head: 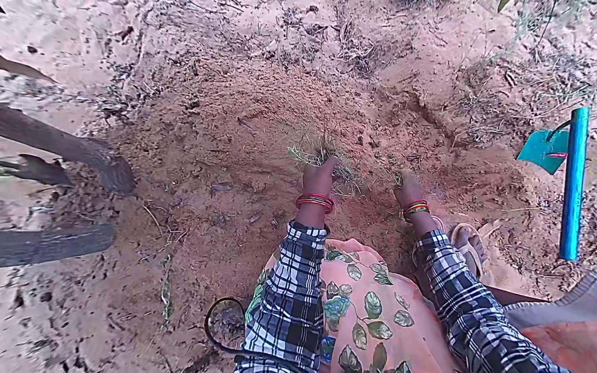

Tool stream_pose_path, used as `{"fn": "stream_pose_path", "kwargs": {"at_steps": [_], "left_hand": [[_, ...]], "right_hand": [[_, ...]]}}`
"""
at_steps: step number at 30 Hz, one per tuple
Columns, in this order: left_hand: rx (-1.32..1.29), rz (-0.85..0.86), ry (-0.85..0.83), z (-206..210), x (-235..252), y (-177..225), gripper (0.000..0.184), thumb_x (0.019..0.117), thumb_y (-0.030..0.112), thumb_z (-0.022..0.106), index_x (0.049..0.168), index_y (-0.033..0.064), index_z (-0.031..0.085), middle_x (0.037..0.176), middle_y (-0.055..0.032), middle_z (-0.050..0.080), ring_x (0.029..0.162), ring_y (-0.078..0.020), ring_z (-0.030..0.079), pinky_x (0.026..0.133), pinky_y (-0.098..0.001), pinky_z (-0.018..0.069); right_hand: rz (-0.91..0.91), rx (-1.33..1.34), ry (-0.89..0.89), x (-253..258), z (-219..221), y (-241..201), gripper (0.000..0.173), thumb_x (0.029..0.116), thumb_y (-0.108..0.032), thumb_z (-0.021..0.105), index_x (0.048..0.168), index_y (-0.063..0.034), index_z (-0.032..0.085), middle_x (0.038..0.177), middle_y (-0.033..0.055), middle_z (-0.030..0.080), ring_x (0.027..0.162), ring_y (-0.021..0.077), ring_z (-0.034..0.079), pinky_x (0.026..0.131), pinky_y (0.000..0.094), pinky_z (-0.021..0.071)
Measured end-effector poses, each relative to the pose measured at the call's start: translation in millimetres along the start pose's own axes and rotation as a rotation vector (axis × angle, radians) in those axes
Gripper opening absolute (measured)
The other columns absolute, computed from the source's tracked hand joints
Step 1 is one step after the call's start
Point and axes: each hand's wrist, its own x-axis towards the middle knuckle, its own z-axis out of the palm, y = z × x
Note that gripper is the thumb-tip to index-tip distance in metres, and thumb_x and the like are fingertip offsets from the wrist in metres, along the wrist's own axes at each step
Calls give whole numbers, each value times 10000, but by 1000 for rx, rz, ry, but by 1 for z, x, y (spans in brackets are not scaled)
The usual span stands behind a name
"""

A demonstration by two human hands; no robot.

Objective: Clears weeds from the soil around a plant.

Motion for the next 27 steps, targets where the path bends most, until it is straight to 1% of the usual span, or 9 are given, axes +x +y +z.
{"fn": "stream_pose_path", "kwargs": {"at_steps": [4,7,9,11,13,17,22,25,27], "left_hand": [[154,-55,-140,12,-3,-4,512,998,274,687,1387,-23,536,1294,-209,634,1219,-276,597,1058,-499,458],[99,34,-128,9,-1,-6,456,991,224,688,1382,25,564,1264,-161,656,1169,-208,620,1023,-438,487],[22,127,-16,4,-1,-2,466,982,195,695,1393,26,557,1258,-140,663,1151,-158,633,1019,-381,505],[-71,224,133,-4,-4,8,506,983,151,685,1434,2,511,1310,-146,636,1172,-127,621,1033,-324,497],[-169,318,261,-13,-6,16,557,967,106,689,1459,-34,468,1366,-147,600,1227,-89,585,1068,-248,455],[-272,391,323,-24,-3,21,619,971,83,675,1498,-72,389,1441,-174,538,1290,-94,548,1103,-216,424],[-261,411,232,-11,-3,13,538,967,89,673,1444,-48,465,1338,-133,611,1197,-83,606,1048,-238,480],[-254,429,177,-4,-2,5,506,974,85,656,1424,-53,471,1310,-122,617,1170,-74,611,1038,-231,486],[-205,417,174,-3,-3,3,536,979,104,664,1454,-46,468,1361,-136,608,1219,-76,595,1069,-234,460]], "right_hand": [[-278,90,-205,-19,36,-62,726,897,51,710,1551,15,397,1514,320,464,1300,519,554,1034,670,482],[-208,-13,-430,-15,90,-64,434,991,-146,673,1341,97,589,1314,342,615,1238,488,596,1053,634,455],[-313,-125,-452,-9,110,-70,406,1006,-258,632,1319,0,650,1234,311,663,1146,492,641,962,688,489],[-294,-190,-458,-10,96,-78,441,1008,-225,631,1431,-103,606,1411,271,579,1223,487,608,984,706,474],[-179,-240,-432,-10,78,-55,447,1036,-217,589,1453,-58,564,1467,264,544,1277,474,588,1029,677,471],[135,-245,-249,-2,20,23,437,1052,-301,570,1340,24,618,1321,298,635,1260,462,606,1039,662,458],[369,-150,84,15,-40,73,579,987,-281,673,1457,6,495,1299,324,639,1233,501,617,1012,685,470],[394,-200,-25,27,-38,85,716,999,-397,657,1530,26,430,1390,343,580,1327,513,540,1089,684,405],[339,-272,-187,27,-26,82,633,1017,-376,646,1481,26,490,1378,333,588,1314,501,553,1081,675,414]]}}
